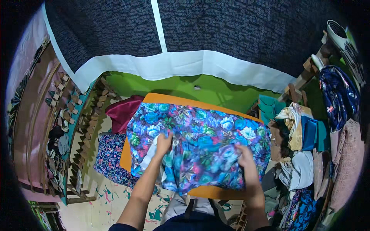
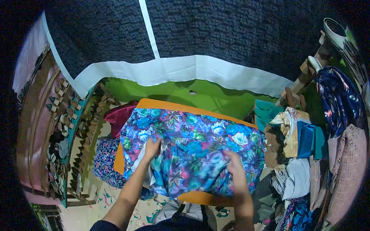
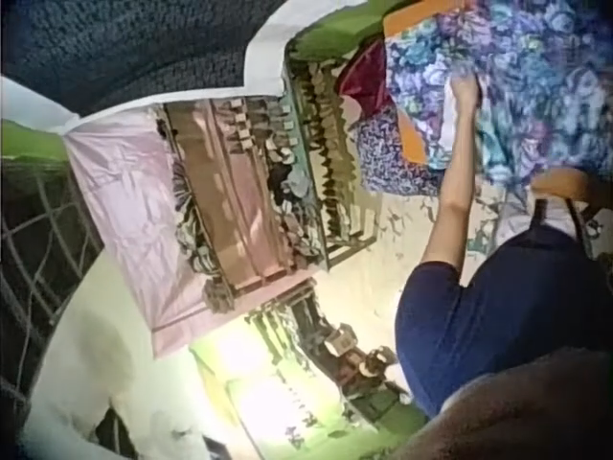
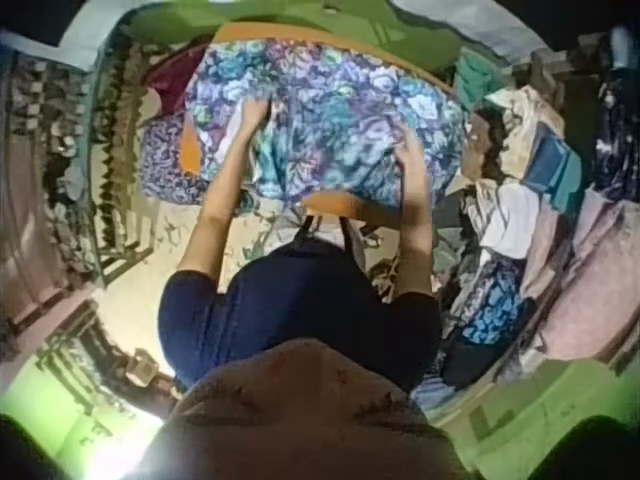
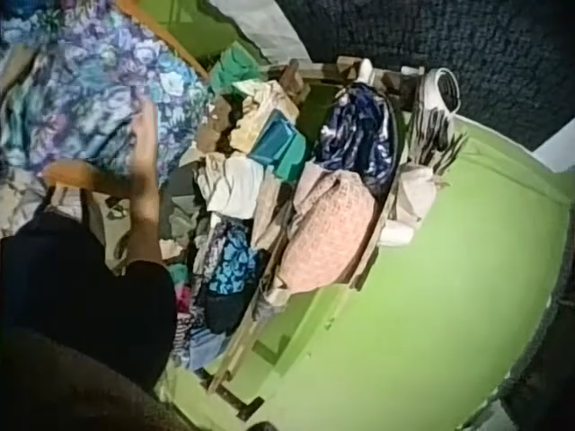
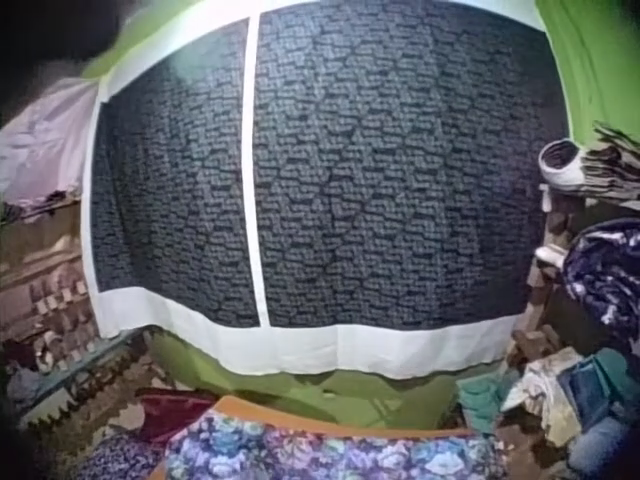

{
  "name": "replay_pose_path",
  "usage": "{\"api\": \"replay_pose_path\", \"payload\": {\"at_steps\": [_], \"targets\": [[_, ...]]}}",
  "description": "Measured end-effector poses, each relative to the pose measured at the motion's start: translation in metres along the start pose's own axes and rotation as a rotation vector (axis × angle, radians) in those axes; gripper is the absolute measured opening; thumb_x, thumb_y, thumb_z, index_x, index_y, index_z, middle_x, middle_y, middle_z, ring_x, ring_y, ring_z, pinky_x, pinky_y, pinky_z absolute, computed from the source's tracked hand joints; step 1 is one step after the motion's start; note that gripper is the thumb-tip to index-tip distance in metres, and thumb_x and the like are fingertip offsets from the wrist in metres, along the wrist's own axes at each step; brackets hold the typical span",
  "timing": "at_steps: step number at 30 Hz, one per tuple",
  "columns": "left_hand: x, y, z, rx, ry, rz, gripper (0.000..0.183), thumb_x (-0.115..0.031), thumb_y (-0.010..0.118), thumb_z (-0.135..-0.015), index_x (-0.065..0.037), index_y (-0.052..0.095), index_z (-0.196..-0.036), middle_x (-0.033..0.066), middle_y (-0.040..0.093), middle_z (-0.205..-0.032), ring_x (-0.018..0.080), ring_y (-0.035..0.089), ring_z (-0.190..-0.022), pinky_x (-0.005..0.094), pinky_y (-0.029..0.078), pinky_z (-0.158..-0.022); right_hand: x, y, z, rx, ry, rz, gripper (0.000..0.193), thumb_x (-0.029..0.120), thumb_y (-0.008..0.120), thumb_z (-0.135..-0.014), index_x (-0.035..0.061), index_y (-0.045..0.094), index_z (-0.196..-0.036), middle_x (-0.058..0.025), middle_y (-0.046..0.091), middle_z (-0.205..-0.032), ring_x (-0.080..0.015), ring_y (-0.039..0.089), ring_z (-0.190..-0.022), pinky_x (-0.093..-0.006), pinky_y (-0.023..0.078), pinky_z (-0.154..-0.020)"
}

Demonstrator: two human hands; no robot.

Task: Folding large pieces of floral patterned fabric and placing them on a storage shelf.

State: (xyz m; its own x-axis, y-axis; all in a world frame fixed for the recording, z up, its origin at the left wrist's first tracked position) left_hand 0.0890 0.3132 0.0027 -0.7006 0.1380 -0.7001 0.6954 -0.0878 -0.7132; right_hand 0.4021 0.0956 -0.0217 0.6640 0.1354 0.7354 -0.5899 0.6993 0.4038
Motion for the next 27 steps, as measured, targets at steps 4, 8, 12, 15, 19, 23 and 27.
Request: {"api": "replay_pose_path", "payload": {"at_steps": [4, 8, 12, 15, 19, 23, 27], "targets": [[-0.007, -0.027, -0.056, -0.039, -0.010, 0.384, 0.044, -0.034, 0.058, -0.079, 0.006, 0.051, -0.063, 0.0091, 0.051, -0.049, 0.0197, 0.049, -0.045, 0.0382, 0.039, -0.046, 0.064, -0.025, -0.018, 0.108, 0.061, -0.083, 0.009, 0.013, 0.055, -0.076, 0.0039, 0.059, -0.078, -0.0063, 0.062, -0.075, -0.0188, 0.059, -0.065, -0.0307, 0.049, -0.064], [0.061, -0.053, -0.085, 0.230, -0.097, -0.105, 0.052, -0.044, 0.055, -0.076, 0.007, 0.060, -0.069, 0.0240, 0.060, -0.071, 0.0331, 0.060, -0.067, 0.0408, 0.044, -0.058, 0.075, 0.005, -0.016, -0.208, 0.076, 0.840, 0.017, 0.018, 0.059, -0.075, 0.0014, 0.059, -0.073, -0.0073, 0.062, -0.073, -0.0198, 0.060, -0.069, -0.0334, 0.048, -0.063], [-0.041, -0.037, -0.032, 0.070, 0.074, -0.501, 0.045, -0.042, 0.050, -0.079, 0.002, 0.059, -0.089, 0.0219, 0.060, -0.088, 0.0352, 0.058, -0.085, 0.0420, 0.045, -0.068, 0.074, -0.039, -0.001, -0.617, -0.629, 1.448, 0.036, 0.024, 0.051, -0.080, -0.0046, 0.053, -0.102, -0.0218, 0.058, -0.087, -0.0389, 0.053, -0.083, -0.0411, 0.042, -0.076], [-0.071, -0.019, 0.011, 0.163, 0.335, -0.154, 0.043, -0.037, 0.052, -0.078, -0.003, 0.054, -0.103, 0.0168, 0.056, -0.104, 0.0330, 0.053, -0.097, 0.0396, 0.042, -0.079, 0.045, 0.032, 0.025, -0.450, -0.968, 1.393, 0.041, 0.025, 0.049, -0.081, -0.0010, 0.048, -0.113, -0.0211, 0.048, -0.114, -0.0365, 0.041, -0.107, -0.0472, 0.028, -0.092], [-0.071, 0.037, 0.070, 0.206, 0.742, -0.430, 0.050, -0.039, 0.053, -0.077, -0.009, 0.048, -0.117, 0.0135, 0.043, -0.123, 0.0307, 0.040, -0.115, 0.0493, 0.026, -0.095, -0.003, 0.091, 0.035, -0.166, -1.059, 1.685, 0.044, 0.031, 0.047, -0.082, 0.0062, 0.047, -0.118, -0.0147, 0.041, -0.127, -0.0327, 0.033, -0.120, -0.0514, 0.018, -0.100], [-0.018, 0.031, 0.039, 0.221, 0.657, -0.468, 0.055, -0.041, 0.051, -0.079, -0.014, 0.041, -0.126, 0.0123, 0.033, -0.134, 0.0301, 0.031, -0.123, 0.0483, 0.022, -0.100, 0.002, 0.022, 0.001, -0.043, -0.947, 1.880, 0.048, 0.030, 0.047, -0.082, 0.0135, 0.040, -0.126, -0.0157, 0.033, -0.132, -0.0319, 0.029, -0.124, -0.0557, 0.016, -0.099], [0.012, -0.016, 0.032, 0.069, 0.618, -0.701, 0.049, -0.032, 0.048, -0.081, -0.007, 0.041, -0.124, 0.0125, 0.036, -0.131, 0.0280, 0.033, -0.121, 0.0439, 0.025, -0.100, 0.017, -0.012, 0.015, -0.532, -0.807, 1.878, 0.042, 0.026, 0.047, -0.083, 0.0127, 0.044, -0.123, -0.0140, 0.037, -0.130, -0.0332, 0.030, -0.123, -0.0546, 0.019, -0.098]]}}
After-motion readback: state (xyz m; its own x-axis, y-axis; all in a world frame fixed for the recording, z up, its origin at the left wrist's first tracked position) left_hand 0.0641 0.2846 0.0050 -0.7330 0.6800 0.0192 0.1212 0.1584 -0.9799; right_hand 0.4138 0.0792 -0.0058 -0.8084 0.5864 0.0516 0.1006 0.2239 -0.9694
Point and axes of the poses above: each hand's wrist, its own z-axis away from the middle knuckle, its own y-axis out of the palm, x = y × z, the point moved 3 cm from there along -z, towards the middle knuckle
